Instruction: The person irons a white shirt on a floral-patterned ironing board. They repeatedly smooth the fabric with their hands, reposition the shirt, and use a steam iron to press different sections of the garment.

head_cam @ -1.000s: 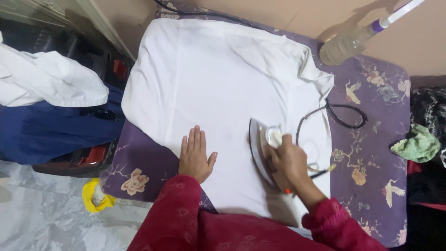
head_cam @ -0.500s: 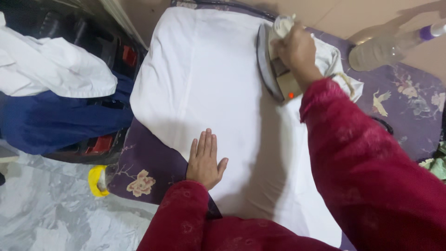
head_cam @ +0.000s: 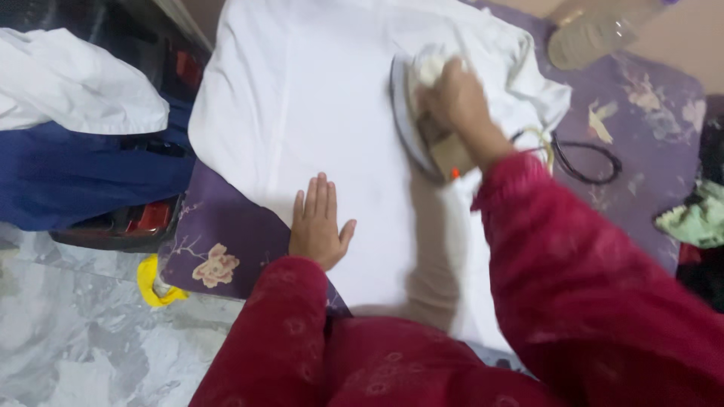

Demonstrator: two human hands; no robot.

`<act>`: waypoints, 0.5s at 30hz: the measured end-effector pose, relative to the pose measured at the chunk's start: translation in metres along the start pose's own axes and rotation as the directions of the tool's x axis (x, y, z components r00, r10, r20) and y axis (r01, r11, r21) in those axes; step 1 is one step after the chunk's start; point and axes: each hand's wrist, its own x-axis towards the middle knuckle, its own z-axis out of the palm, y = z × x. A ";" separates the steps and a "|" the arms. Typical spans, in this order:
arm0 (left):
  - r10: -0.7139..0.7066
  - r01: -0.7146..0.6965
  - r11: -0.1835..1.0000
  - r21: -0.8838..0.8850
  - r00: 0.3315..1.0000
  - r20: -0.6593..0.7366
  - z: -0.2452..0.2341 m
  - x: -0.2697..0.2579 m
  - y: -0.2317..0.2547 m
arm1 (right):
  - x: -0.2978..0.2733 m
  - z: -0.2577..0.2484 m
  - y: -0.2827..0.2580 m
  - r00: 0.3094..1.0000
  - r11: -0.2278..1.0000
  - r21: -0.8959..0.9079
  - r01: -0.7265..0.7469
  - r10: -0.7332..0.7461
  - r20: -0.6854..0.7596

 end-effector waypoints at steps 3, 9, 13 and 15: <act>0.024 -0.024 1.000 0.004 0.998 -0.066 -0.001 0.002 0.002 | -0.138 -0.031 -0.008 0.956 0.994 0.105 0.013 -0.043 0.291; 0.039 -0.036 0.999 0.033 0.992 -0.118 0.002 -0.001 0.002 | -0.316 -0.091 -0.044 0.887 0.974 -0.048 -0.223 0.223 0.403; 0.033 -0.029 0.998 0.063 0.997 -0.072 0.007 0.002 -0.001 | -0.320 -0.108 -0.038 0.813 0.897 -0.109 -0.428 0.435 0.387; 0.026 -0.022 0.997 0.071 0.998 -0.059 0.009 0.002 0.002 | -0.301 -0.106 -0.026 0.829 0.882 -0.092 -0.463 0.467 0.309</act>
